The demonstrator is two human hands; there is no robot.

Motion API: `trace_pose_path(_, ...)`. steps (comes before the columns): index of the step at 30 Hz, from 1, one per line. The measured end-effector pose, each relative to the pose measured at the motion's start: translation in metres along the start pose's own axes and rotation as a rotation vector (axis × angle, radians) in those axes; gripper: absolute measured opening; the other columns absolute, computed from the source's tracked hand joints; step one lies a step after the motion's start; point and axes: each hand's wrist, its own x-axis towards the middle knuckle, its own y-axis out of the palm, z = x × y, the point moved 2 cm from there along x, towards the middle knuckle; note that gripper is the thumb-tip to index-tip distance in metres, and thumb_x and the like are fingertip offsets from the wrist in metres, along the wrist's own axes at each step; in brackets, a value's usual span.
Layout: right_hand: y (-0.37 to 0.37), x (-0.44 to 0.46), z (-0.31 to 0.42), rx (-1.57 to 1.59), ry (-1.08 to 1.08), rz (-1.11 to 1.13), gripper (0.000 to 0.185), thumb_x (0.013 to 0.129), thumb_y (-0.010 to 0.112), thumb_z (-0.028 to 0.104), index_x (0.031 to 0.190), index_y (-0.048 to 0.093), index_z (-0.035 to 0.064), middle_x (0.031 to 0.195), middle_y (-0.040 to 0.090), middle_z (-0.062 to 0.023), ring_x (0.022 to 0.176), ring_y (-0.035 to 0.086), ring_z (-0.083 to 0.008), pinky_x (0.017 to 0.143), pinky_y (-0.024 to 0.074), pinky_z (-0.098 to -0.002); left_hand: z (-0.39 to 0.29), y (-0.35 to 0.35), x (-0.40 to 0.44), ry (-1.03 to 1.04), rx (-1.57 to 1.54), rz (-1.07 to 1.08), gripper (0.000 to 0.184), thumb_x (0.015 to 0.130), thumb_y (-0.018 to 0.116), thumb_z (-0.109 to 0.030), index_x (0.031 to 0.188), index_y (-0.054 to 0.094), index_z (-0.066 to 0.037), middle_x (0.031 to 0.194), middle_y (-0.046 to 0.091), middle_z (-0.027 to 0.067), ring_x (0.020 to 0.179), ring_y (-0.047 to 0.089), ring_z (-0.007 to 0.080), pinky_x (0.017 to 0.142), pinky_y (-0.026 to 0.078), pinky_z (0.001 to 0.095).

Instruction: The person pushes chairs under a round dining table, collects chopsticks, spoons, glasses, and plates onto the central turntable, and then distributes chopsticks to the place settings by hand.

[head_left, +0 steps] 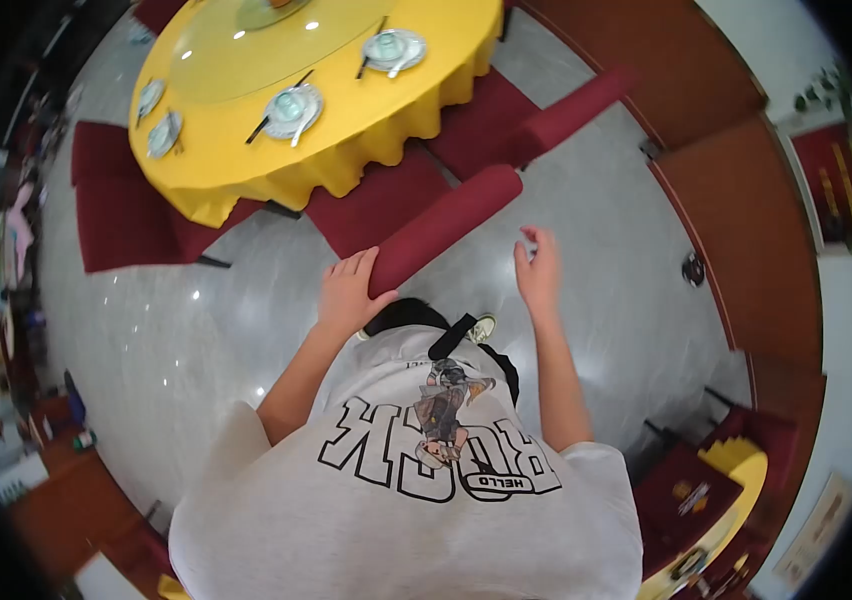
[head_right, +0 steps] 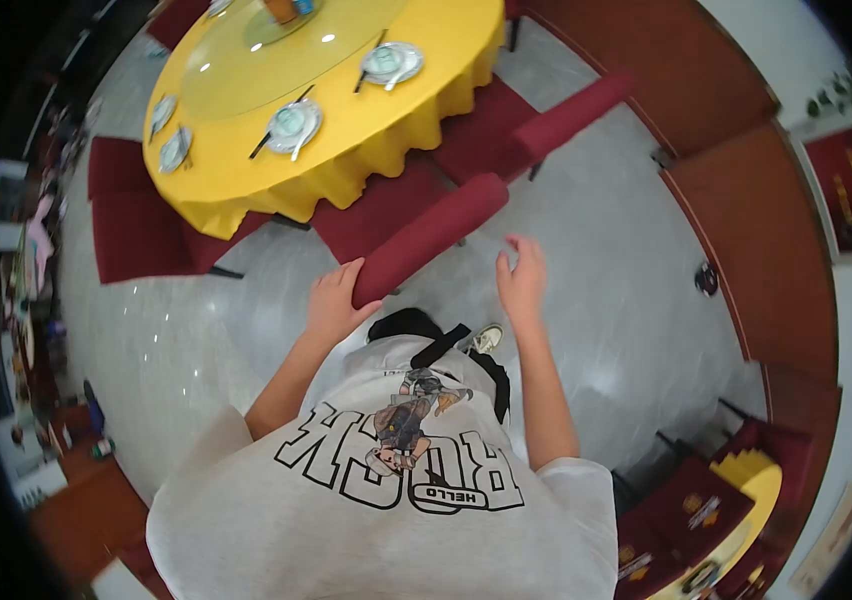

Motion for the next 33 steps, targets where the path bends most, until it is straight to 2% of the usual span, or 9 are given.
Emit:
trace_pose_path(3, -0.003, 0.05, 0.024, -0.171, -0.305, -0.018, 0.023, 0.078, 0.062, 0.009, 0.101, 0.06, 0.0062, 0.108, 0.058, -0.0115, 0.105, 0.052, -0.0312, 0.089, 0.0419, -0.0419, 0.01, 0.016, -0.031, -0.12, 0.063, -0.178, 0.044, 0.085, 0.061, -0.032, 0.119, 0.055, -0.006, 0.115, 0.06, 0.0151, 0.1, 0.057, 0.0353, 0.086, 0.043, 0.0426)
trace_pose_path(5, 0.01, 0.066, 0.033, -0.186, -0.457, -0.027, 0.024, 0.078, 0.063, 0.011, 0.101, 0.06, 0.0069, 0.112, 0.057, -0.0111, 0.111, 0.049, -0.0323, 0.095, 0.0384, -0.0455, 0.018, 0.025, -0.047, -0.436, -0.161, -0.385, 0.031, 0.09, 0.054, -0.027, 0.11, 0.059, -0.003, 0.11, 0.062, 0.0143, 0.103, 0.056, 0.032, 0.087, 0.042, 0.0415)
trace_pose_path(11, 0.056, 0.088, 0.023, -0.201, -0.705, 0.066, 0.027, 0.078, 0.059, 0.016, 0.104, 0.062, 0.0074, 0.116, 0.056, -0.0105, 0.117, 0.045, -0.0322, 0.098, 0.0335, -0.0527, 0.001, 0.043, -0.028, -0.763, -0.268, -0.864, 0.021, 0.09, 0.047, -0.01, 0.091, 0.064, 0.002, 0.09, 0.065, 0.0148, 0.085, 0.062, 0.0289, 0.079, 0.047, 0.0349)
trace_pose_path(18, 0.086, 0.124, 0.026, -0.172, -0.66, 0.05, 0.03, 0.077, 0.056, 0.019, 0.103, 0.063, 0.0075, 0.117, 0.055, -0.0108, 0.117, 0.045, -0.0333, 0.098, 0.0331, -0.0506, 0.029, 0.046, 0.002, -0.608, -0.195, -1.048, 0.02, 0.085, 0.044, -0.002, 0.086, 0.064, 0.002, 0.086, 0.066, 0.0137, 0.08, 0.063, 0.0269, 0.074, 0.049, 0.0341)
trace_pose_path(23, 0.099, 0.157, 0.033, -0.182, -0.643, 0.088, 0.036, 0.078, 0.058, 0.018, 0.111, 0.058, 0.0068, 0.122, 0.052, -0.0137, 0.118, 0.044, -0.0348, 0.099, 0.0331, -0.0511, 0.066, 0.033, 0.042, -0.62, -0.196, -0.977, 0.02, 0.087, 0.044, -0.004, 0.089, 0.063, 0.002, 0.086, 0.065, 0.0129, 0.08, 0.062, 0.0271, 0.073, 0.049, 0.0341)
trace_pose_path(27, 0.066, 0.103, -0.095, -0.228, -0.13, -0.068, 0.031, 0.082, 0.057, 0.011, 0.111, 0.057, 0.0019, 0.123, 0.052, -0.0178, 0.117, 0.046, -0.0347, 0.102, 0.0325, -0.045, 0.086, 0.023, 0.061, -0.582, -0.189, -0.912, 0.021, 0.087, 0.043, -0.005, 0.09, 0.063, 0.003, 0.088, 0.064, 0.0138, 0.08, 0.061, 0.0273, 0.075, 0.048, 0.0345)
trace_pose_path(29, 0.06, 0.039, -0.227, -0.147, 0.375, -0.013, 0.033, 0.083, 0.058, 0.014, 0.113, 0.056, -0.001, 0.108, 0.059, -0.021, 0.105, 0.056, -0.0344, 0.089, 0.0446, -0.0447, 0.089, 0.024, 0.062, -0.57, -0.191, -0.881, 0.022, 0.087, 0.043, -0.005, 0.091, 0.063, 0.003, 0.089, 0.064, 0.0144, 0.081, 0.061, 0.0274, 0.076, 0.048, 0.0347)
trace_pose_path(31, 0.051, 0.005, -0.251, -0.363, 0.837, 0.764, 0.033, 0.089, 0.049, 0.022, 0.115, 0.057, 0.0018, 0.106, 0.062, -0.017, 0.097, 0.06, -0.0284, 0.085, 0.0483, -0.0399, 0.088, 0.025, 0.059, -0.569, -0.15, -0.849, 0.024, 0.087, 0.042, -0.006, 0.094, 0.063, 0.003, 0.093, 0.064, 0.0161, 0.085, 0.061, 0.0301, 0.078, 0.048, 0.0364)
trace_pose_path(33, 0.059, -0.004, -0.265, -0.311, 0.878, 0.756, 0.033, 0.089, 0.049, 0.022, 0.115, 0.057, 0.0019, 0.106, 0.062, -0.017, 0.097, 0.06, -0.0284, 0.085, 0.0483, -0.0399, 0.086, 0.025, 0.06, -0.56, -0.15, -0.838, 0.026, 0.088, 0.04, -0.008, 0.094, 0.063, 0.004, 0.093, 0.064, 0.0159, 0.086, 0.06, 0.0286, 0.079, 0.047, 0.0362)
